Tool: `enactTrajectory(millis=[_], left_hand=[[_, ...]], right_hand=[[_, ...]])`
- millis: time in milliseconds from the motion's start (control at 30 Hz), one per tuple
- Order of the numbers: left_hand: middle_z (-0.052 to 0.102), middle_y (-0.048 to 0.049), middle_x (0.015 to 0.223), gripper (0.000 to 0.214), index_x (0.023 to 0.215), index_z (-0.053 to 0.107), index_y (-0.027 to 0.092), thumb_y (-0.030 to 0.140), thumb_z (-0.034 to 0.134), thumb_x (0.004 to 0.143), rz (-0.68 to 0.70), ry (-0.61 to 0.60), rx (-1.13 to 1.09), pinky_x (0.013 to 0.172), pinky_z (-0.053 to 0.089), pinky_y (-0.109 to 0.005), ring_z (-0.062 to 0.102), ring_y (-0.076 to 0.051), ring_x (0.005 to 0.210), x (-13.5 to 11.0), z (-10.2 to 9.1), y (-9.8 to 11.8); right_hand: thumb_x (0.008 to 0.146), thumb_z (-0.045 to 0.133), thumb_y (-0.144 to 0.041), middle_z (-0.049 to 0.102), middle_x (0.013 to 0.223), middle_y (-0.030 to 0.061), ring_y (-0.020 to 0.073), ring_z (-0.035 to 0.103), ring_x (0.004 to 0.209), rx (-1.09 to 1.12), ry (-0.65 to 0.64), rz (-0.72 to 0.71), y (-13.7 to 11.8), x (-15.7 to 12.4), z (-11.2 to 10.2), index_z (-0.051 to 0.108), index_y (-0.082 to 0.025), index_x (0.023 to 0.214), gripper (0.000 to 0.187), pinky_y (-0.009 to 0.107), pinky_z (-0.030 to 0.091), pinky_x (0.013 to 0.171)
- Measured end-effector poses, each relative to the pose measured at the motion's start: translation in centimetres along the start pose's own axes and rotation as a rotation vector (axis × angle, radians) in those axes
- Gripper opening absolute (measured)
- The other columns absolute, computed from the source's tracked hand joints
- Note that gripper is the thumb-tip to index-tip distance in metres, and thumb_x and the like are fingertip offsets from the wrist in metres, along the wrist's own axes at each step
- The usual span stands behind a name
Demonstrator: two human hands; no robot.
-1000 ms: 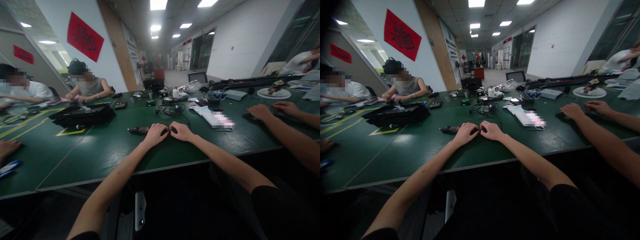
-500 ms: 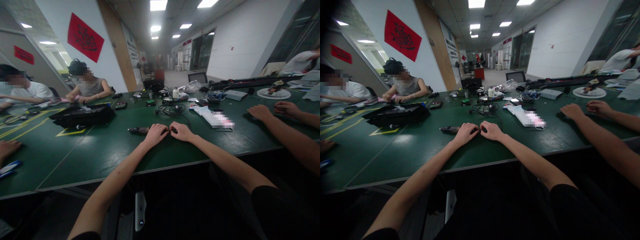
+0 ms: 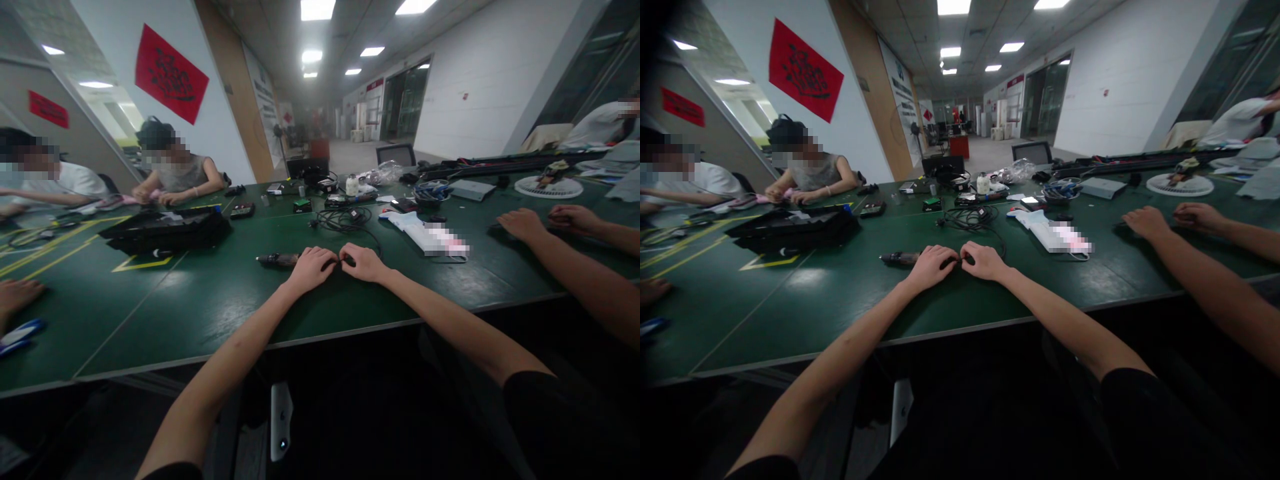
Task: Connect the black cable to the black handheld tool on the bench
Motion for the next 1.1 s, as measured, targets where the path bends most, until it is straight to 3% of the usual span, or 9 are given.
enactTrajectory(millis=[1100], left_hand=[[0.076, -0.0037, 0.114, 0.015, 0.113, 0.067, 0.028, 0.038, 0.061, 0.103, -0.012, 0.010, 0.020, 0.098, 0.042, -0.046, 0.064, -0.027, 0.111, 0.14, 0.19, -0.31]], right_hand=[[0.094, 0.062, -0.026, 0.068, 0.106, 0.0035, 0.0191, 0.062, 0.086, -0.004, 0.002, 0.005, 0.00, -0.02, 0.00, 0.064, -0.024, 0.103, 0.010, 0.028, 0.042, 0.075]])
Point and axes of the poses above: each hand's wrist, its own x-axis towards the middle knuckle, its own z-axis out of the palm, y = z × x, the point moved 6 cm from there along x, towards the middle knuckle
